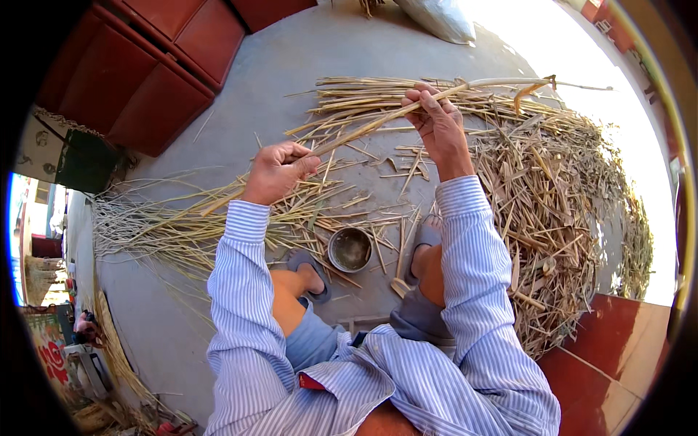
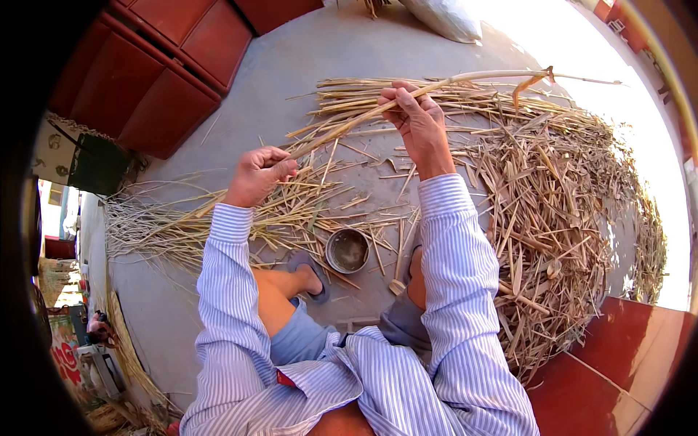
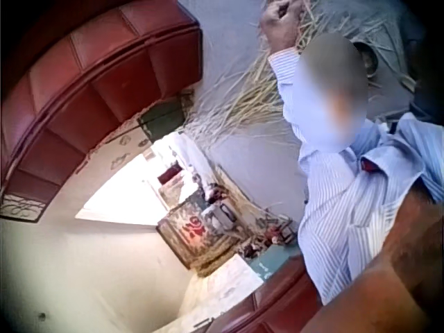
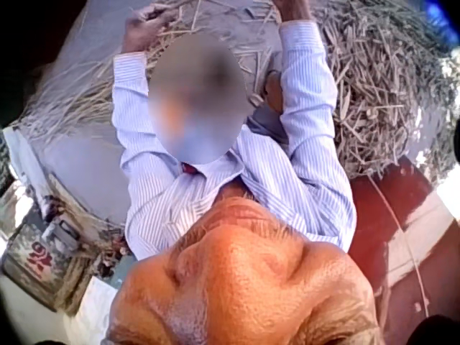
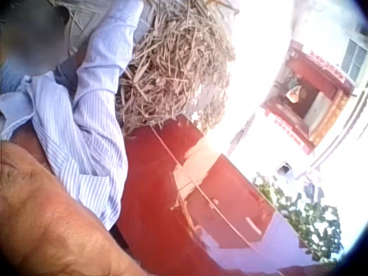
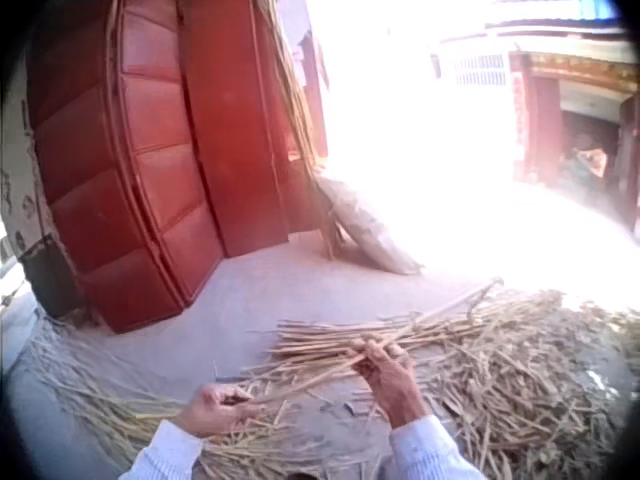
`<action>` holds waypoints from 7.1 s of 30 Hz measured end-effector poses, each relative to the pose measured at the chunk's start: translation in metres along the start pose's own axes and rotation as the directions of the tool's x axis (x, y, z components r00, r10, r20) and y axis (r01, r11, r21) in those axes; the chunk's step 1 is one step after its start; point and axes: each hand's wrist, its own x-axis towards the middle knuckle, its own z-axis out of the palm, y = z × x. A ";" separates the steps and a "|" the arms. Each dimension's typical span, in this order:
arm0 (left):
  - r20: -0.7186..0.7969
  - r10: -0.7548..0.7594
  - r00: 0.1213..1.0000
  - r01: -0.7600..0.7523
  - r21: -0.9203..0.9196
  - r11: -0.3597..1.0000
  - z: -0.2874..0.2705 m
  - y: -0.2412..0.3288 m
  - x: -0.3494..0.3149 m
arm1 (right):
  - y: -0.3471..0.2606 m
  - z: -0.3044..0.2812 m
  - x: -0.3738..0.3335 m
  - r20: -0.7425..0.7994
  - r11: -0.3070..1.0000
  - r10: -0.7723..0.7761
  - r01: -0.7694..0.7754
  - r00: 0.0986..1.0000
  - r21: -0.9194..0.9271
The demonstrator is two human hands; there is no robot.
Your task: The person sits on the floor and repeatedly strips dried plant stalks by hand, separating thin fibers from the main stem. The fibers are placed in a pile to the left, while the remaining stalks and debris are discarded to the right.
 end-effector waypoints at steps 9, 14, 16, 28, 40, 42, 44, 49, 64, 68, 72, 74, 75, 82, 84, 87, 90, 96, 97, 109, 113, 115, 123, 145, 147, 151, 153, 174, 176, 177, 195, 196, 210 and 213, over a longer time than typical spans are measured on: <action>0.334 -0.041 0.942 0.114 -0.203 0.973 0.016 -0.030 0.032 | -0.028 -0.003 -0.013 0.299 0.972 -0.089 0.148 0.950 -0.183; 0.222 -0.028 0.975 0.077 -0.216 0.973 0.024 -0.036 0.038 | -0.024 0.000 -0.010 0.194 0.944 -0.051 0.110 0.980 -0.311; 0.124 -0.082 0.989 0.111 -0.249 0.962 0.019 -0.039 0.035 | -0.019 0.002 -0.009 0.225 0.920 0.015 0.074 0.974 -0.384; -0.185 0.513 0.838 -0.349 0.541 0.765 0.014 -0.043 0.047 | 0.013 0.016 -0.003 0.004 0.943 -0.061 0.059 0.998 -0.328; 0.003 0.446 0.895 -0.272 0.797 0.540 -0.004 -0.042 0.044 | 0.006 -0.001 0.005 -0.159 0.960 0.060 -0.100 0.986 -0.260; -0.012 0.533 0.846 -0.316 0.794 0.519 -0.003 -0.047 0.048 | 0.018 0.002 0.002 -0.151 0.964 0.076 -0.111 0.986 -0.240; -0.039 0.688 0.725 -0.454 0.724 0.520 0.020 -0.041 0.052 | 0.032 0.024 -0.005 -0.094 0.970 0.125 -0.142 0.988 -0.198; -0.147 0.673 0.724 -0.478 0.596 0.645 0.048 -0.029 0.061 | 0.046 0.039 -0.013 -0.134 0.974 0.115 -0.138 0.984 -0.178; -0.151 0.113 0.982 -0.115 -0.006 0.993 0.029 -0.016 0.055 | 0.038 0.035 -0.008 -0.016 0.898 -0.067 0.054 0.998 -0.437; -0.277 0.246 0.929 -0.245 0.039 0.969 0.025 -0.023 0.055 | 0.038 0.021 -0.003 -0.245 0.963 -0.069 0.001 0.967 -0.269; -0.188 0.312 0.931 -0.278 0.187 0.942 0.018 -0.021 0.047 | 0.004 -0.043 0.015 -0.580 0.996 0.055 -0.003 0.813 0.091; -0.103 0.410 0.906 -0.368 0.283 0.886 0.017 -0.028 0.044 | -0.003 -0.048 0.012 -0.426 0.985 0.123 -0.058 0.896 0.161; -0.101 0.341 0.935 -0.303 0.278 0.912 0.014 -0.032 0.043 | -0.008 -0.043 0.008 -0.346 0.976 0.156 -0.092 0.925 0.196; 0.046 0.518 0.854 -0.334 0.811 0.480 -0.013 -0.050 0.046 | -0.011 -0.031 0.011 -0.295 0.987 0.012 -0.059 0.955 -0.150; 0.049 0.507 0.860 -0.331 0.810 0.484 -0.008 -0.047 0.048 | 0.002 -0.027 0.011 -0.189 0.985 0.050 -0.079 0.981 -0.153; 0.001 0.637 0.771 -0.446 0.716 0.538 0.019 -0.037 0.050 | 0.038 0.006 0.001 -0.096 0.982 0.180 -0.185 0.979 -0.038; -0.014 0.678 0.735 -0.504 0.657 0.560 0.035 -0.031 0.054 | 0.058 0.040 -0.011 -0.054 0.964 0.258 -0.260 0.965 -0.049; 0.004 0.359 0.933 -0.255 0.711 0.655 -0.019 -0.040 0.033 | 0.006 -0.028 0.017 -0.327 0.954 0.023 -0.119 0.945 -0.277; -0.013 0.368 0.930 -0.246 0.723 0.646 -0.028 -0.046 0.029 | 0.006 -0.031 0.016 -0.322 0.936 0.060 -0.165 0.945 -0.309; -0.083 0.521 0.850 -0.379 0.589 0.714 0.041 -0.032 0.048 | 0.057 0.036 -0.008 -0.165 0.906 0.223 -0.267 0.961 -0.330; -0.182 0.246 0.952 -0.204 0.218 0.954 0.026 -0.033 0.039 | 0.055 0.044 -0.006 0.010 0.943 0.213 -0.203 0.977 -0.263; -0.143 0.162 0.976 -0.152 0.077 0.985 0.017 -0.029 0.036 | 0.052 0.044 -0.006 0.111 0.959 0.192 -0.163 0.975 -0.233; 0.090 -0.016 0.996 0.032 -0.178 0.984 -0.005 -0.021 0.022 | 0.043 0.053 -0.012 0.306 0.962 0.179 -0.101 0.935 -0.254; -0.193 0.711 0.677 -0.207 0.876 0.435 0.015 -0.033 0.020 | 0.069 0.060 -0.021 -0.105 0.881 0.267 -0.287 0.958 -0.377; -0.185 0.705 0.684 -0.206 0.879 0.430 0.011 -0.034 0.020 | 0.059 0.061 -0.018 -0.074 0.967 0.030 -0.048 0.997 -0.250; -0.207 0.668 0.715 -0.237 0.827 0.510 0.010 -0.031 0.020 | 0.016 -0.024 0.014 -0.549 0.968 -0.133 0.226 0.825 0.105; -0.173 0.665 0.727 -0.295 0.796 0.529 0.009 -0.030 0.018 | 0.014 -0.033 0.018 -0.539 0.993 0.039 0.026 0.841 0.113; 0.030 0.533 0.846 -0.371 0.751 0.547 -0.004 -0.035 0.015 | 0.077 0.062 -0.019 -0.120 0.911 0.291 -0.313 0.949 -0.267; 0.065 0.457 0.887 -0.352 0.735 0.579 -0.011 -0.038 0.014 | 0.063 0.044 -0.005 -0.152 0.922 0.214 -0.251 0.965 -0.294; 0.058 0.425 0.903 -0.324 0.742 0.587 -0.016 -0.041 0.010 | 0.056 0.039 -0.002 -0.160 0.910 0.210 -0.252 0.965 -0.328; -0.098 0.618 0.780 -0.377 0.715 0.589 0.021 -0.054 0.029 | 0.083 0.072 -0.024 -0.153 0.902 0.083 -0.140 0.985 -0.407; -0.074 0.667 0.742 -0.392 0.759 0.520 0.021 -0.055 0.029 | 0.082 0.073 -0.024 -0.187 0.899 0.094 -0.164 0.978 -0.407; -0.156 0.533 0.832 -0.305 0.675 0.672 0.015 -0.049 0.024 | 0.077 0.065 -0.026 -0.144 0.889 0.225 -0.263 0.964 -0.374; -0.192 0.508 0.839 -0.287 0.638 0.715 0.012 -0.061 0.032 | 0.079 0.069 -0.035 -0.168 0.916 0.129 -0.183 0.977 -0.357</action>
